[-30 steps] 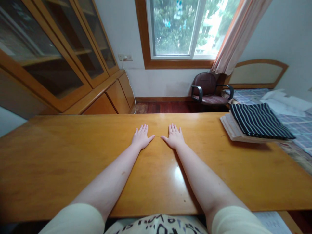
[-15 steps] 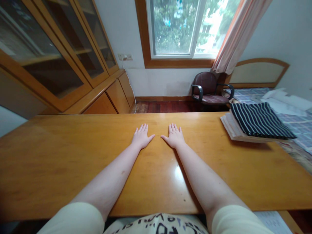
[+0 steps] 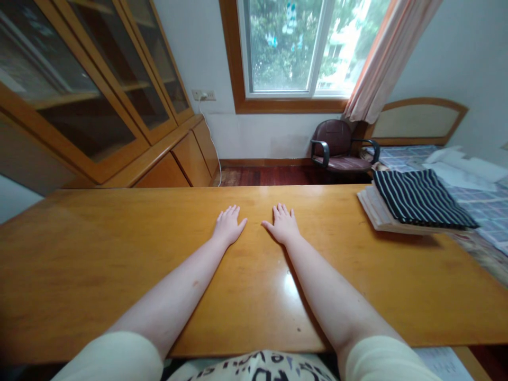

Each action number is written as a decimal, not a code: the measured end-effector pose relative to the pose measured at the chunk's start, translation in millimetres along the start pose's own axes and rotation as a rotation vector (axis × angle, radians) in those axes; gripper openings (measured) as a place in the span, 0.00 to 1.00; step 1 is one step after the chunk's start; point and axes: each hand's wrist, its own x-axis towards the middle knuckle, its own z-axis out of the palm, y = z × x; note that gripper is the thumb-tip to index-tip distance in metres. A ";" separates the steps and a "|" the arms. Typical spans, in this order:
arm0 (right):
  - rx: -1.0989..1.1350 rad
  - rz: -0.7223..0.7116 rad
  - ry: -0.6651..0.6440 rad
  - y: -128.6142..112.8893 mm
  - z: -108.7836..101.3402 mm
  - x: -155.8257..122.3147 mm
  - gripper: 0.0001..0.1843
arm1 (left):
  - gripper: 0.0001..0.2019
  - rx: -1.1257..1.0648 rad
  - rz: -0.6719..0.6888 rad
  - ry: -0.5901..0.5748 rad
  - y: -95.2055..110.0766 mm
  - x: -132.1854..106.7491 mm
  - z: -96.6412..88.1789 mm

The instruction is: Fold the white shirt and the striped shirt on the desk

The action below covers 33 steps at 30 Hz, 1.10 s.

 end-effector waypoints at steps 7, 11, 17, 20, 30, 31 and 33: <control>0.191 0.113 0.440 20.8 -22.0 -2.1 0.19 | 0.28 -0.058 -0.015 0.034 -1.2 -1.2 -0.1; 0.083 0.459 0.846 82.1 -83.7 -10.6 0.31 | 0.28 -0.077 -0.025 0.024 -1.6 -0.7 -1.6; -0.101 0.790 0.960 210.0 -159.6 -41.8 0.34 | 0.28 -0.094 -0.027 0.020 -0.9 -1.4 -1.9; 0.025 0.867 0.765 246.7 -169.8 -50.5 0.10 | 0.28 -0.110 -0.021 0.021 -1.6 -3.0 -0.9; 0.288 0.450 0.877 123.6 -199.6 -82.7 0.19 | 0.31 -0.441 -0.165 -0.268 15.7 -6.3 -31.8; 0.482 0.417 0.849 104.3 -193.6 -85.1 0.18 | 0.29 -0.569 -0.145 -0.272 26.0 -16.2 -36.2; 0.978 0.328 0.745 67.3 -172.9 -87.4 0.18 | 0.28 -0.962 -0.012 -0.300 49.5 -42.4 -43.1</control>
